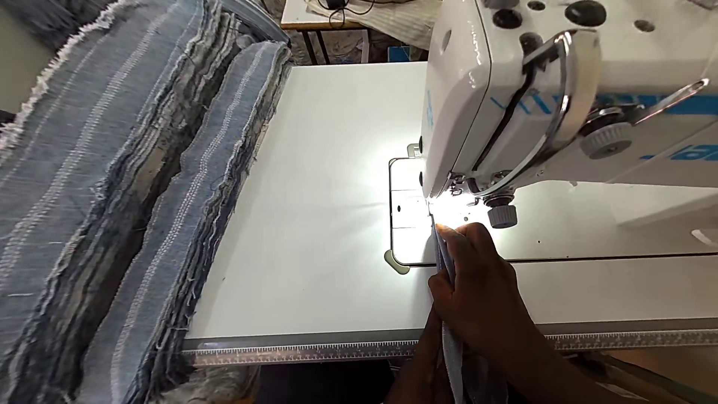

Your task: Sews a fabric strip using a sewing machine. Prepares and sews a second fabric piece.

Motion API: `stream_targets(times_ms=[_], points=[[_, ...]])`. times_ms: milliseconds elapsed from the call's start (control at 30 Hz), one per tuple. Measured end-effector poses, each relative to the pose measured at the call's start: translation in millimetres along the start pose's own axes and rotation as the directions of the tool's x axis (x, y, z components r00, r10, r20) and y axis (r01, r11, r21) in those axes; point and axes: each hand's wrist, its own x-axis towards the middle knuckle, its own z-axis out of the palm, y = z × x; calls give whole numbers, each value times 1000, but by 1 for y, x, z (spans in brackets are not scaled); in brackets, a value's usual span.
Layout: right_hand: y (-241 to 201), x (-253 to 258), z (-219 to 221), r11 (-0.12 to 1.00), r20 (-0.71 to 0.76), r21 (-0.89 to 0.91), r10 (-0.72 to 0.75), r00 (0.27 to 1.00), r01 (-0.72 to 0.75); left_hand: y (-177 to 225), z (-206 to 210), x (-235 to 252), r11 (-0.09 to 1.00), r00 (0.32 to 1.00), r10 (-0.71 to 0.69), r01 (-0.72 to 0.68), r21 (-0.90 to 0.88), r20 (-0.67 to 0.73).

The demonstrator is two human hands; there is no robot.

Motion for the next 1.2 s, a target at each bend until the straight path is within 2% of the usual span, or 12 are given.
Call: stream_targets(times_ms=[100,233,367,533,833,967,1133,1200], points=[[0,-1,0,1000,0,-10,0,1000,0,-1,-1,1,1000,999,6,-6,3,43],[1,0,0,1000,1,0,-7,1000,7,2,2,1,998,999,-51,51,37,2],[1,-1,0,1000,-1,9,-5,1000,5,0,1,1,998,1000,-14,12,63,19],[2,-1,0,1000,3,10,-9,1000,9,2,2,0,995,999,-47,47,93,-3],[2,0,1,1000,-2,6,-14,1000,14,-3,2,1,994,1000,13,-11,107,-16],[2,0,1,1000,-6,8,-19,1000,19,0,-1,1,995,1000,-19,18,103,4],[2,1,2,1000,-15,-2,-24,1000,24,8,-1,-1,983,983,-184,183,20,12],[3,1,2,1000,-16,2,-24,1000,24,7,-2,-3,984,984,-174,173,28,30]])
